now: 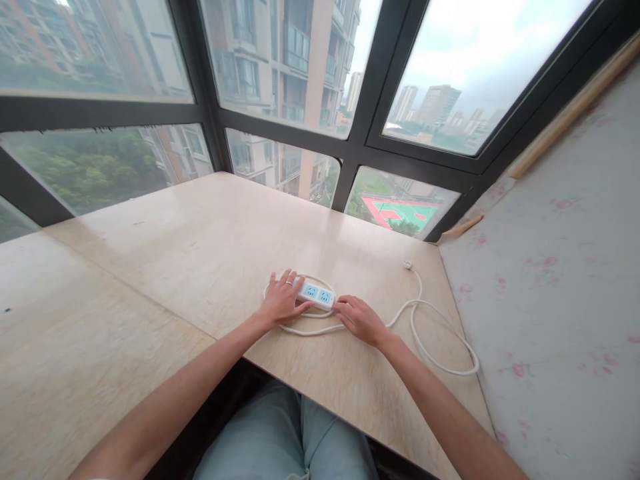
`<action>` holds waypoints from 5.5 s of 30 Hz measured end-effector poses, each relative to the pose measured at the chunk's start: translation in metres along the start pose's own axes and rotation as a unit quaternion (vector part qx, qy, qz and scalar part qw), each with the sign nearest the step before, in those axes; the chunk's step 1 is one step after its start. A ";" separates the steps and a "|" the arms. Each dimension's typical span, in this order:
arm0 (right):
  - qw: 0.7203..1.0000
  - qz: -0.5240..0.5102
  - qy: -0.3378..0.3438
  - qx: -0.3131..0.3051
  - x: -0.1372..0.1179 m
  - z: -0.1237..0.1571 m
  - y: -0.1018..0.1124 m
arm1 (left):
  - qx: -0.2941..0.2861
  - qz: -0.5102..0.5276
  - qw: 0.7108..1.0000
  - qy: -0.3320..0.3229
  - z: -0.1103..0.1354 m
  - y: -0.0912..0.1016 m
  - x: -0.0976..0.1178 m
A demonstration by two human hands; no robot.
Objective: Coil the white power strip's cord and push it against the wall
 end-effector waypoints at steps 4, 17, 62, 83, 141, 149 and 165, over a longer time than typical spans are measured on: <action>0.999 0.033 0.012 -0.015 -0.002 0.000 0.001 | 0.001 0.015 1.000 -0.002 0.001 -0.003 -0.002; 0.998 0.042 0.044 -0.024 0.007 -0.001 0.001 | 0.007 0.067 0.998 0.001 0.004 -0.002 -0.008; 0.987 -0.134 -0.090 0.003 0.029 0.036 -0.015 | 0.095 0.634 0.728 0.243 -0.055 -0.016 -0.073; 0.998 -0.053 -0.016 0.031 0.017 0.037 -0.014 | -0.054 0.635 0.592 0.494 0.021 0.001 -0.060; 0.994 -0.095 -0.014 0.047 0.008 0.056 0.013 | -0.154 0.382 0.876 0.252 -0.140 -0.054 -0.035; 0.994 -0.080 -0.046 0.051 0.037 0.072 0.032 | -0.217 0.362 0.899 0.114 -0.159 -0.066 -0.019; 0.984 -0.086 -0.113 0.105 0.094 0.080 0.038 | -0.315 0.288 0.858 -0.286 -0.137 -0.063 0.135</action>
Point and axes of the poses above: each hand's wrist, its own z-axis away from the middle knuckle, its own y-axis out of the back of the hand, x = y × z, the point moved 6 cm from there along -z, towards the middle knuckle, and after that the axes turned 4 degrees about x, right-handed, at the moved point
